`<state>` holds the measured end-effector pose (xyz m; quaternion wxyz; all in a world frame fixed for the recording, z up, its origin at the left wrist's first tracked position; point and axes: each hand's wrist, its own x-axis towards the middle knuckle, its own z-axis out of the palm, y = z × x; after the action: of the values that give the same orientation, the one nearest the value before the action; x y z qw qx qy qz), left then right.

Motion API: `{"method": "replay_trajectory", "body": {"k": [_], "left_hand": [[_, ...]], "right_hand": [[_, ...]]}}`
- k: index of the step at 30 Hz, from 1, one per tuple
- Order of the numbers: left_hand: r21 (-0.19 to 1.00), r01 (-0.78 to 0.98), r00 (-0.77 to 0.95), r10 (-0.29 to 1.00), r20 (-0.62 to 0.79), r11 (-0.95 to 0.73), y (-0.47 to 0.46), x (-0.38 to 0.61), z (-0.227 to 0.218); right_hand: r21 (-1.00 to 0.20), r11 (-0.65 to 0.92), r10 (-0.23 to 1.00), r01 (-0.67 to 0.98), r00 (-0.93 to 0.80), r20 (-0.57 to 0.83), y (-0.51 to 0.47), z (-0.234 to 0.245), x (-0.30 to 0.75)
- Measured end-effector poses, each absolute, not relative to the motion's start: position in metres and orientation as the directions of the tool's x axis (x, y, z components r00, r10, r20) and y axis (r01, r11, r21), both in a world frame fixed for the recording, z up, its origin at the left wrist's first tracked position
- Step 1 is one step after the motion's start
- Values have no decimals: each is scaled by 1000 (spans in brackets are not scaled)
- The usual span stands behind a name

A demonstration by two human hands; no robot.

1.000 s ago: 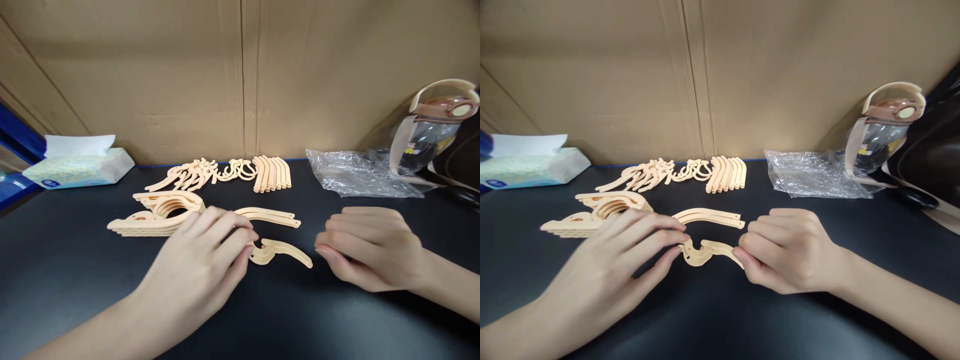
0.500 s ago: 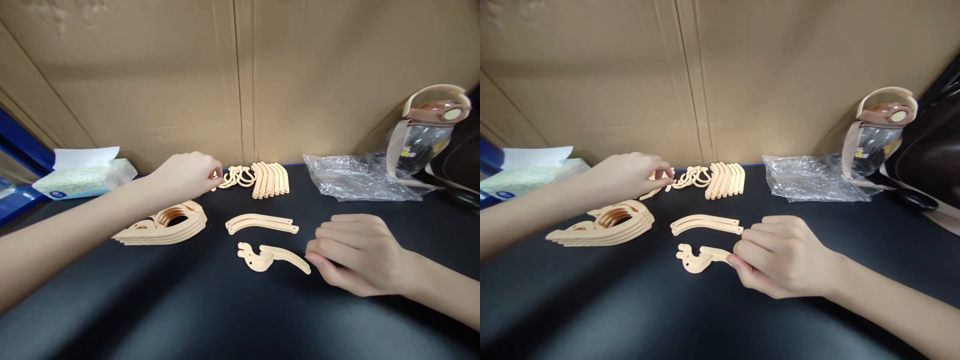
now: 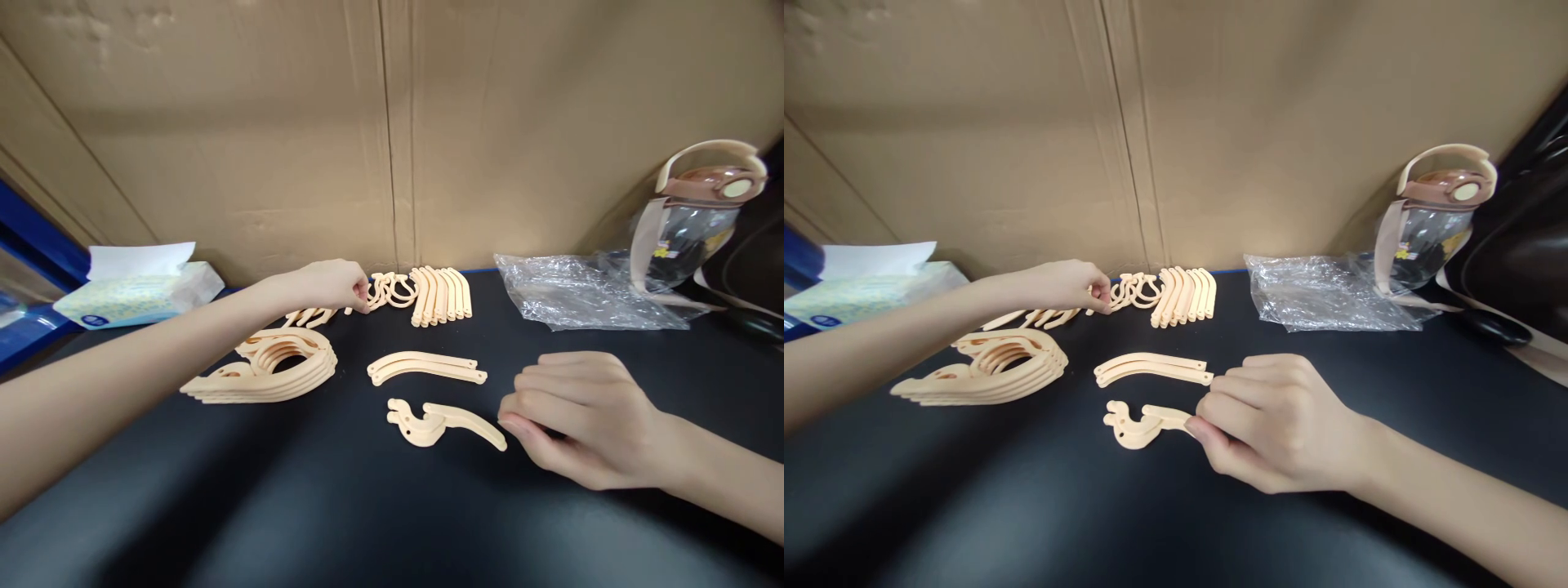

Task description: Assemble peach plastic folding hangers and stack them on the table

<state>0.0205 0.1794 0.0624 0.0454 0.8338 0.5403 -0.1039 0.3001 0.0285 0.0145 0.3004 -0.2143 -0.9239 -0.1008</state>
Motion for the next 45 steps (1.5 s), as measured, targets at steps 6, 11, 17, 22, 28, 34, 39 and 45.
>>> {"method": "replay_trajectory", "body": {"k": [6, 11, 17, 22, 28, 34, 39, 45], "left_hand": [[7, 914, 400, 899, -177, -405, 175, 25, 66], [29, 918, 397, 915, -76, -396, 147, 31, 78], [68, 891, 448, 894, 20, -448, 78, 41, 77], [215, 855, 488, 872, -29, -471, 25, 42, 66], [270, 900, 381, 919, -105, -342, -1, 23, 49], [292, 940, 228, 960, -160, -175, -6, 10, 39], [278, 944, 257, 925, -278, -179, -4, -1, 28], [294, 938, 276, 909, -314, -183, -2, -2, 23]], "right_hand": [[35, 892, 341, 450, -723, 601, 30, 14, 300], [-38, 895, 378, 444, -710, 595, 30, 14, 300], [-93, 887, 420, 452, -708, 567, 30, 12, 301], [-131, 886, 438, 444, -710, 552, 32, 11, 298], [-113, 888, 431, 445, -724, 538, 31, 12, 297], [-109, 886, 436, 452, -728, 529, 32, 10, 297], [-57, 876, 433, 479, -730, 528, 39, 6, 299], [-34, 858, 451, 512, -721, 525, 48, 3, 300]]}}
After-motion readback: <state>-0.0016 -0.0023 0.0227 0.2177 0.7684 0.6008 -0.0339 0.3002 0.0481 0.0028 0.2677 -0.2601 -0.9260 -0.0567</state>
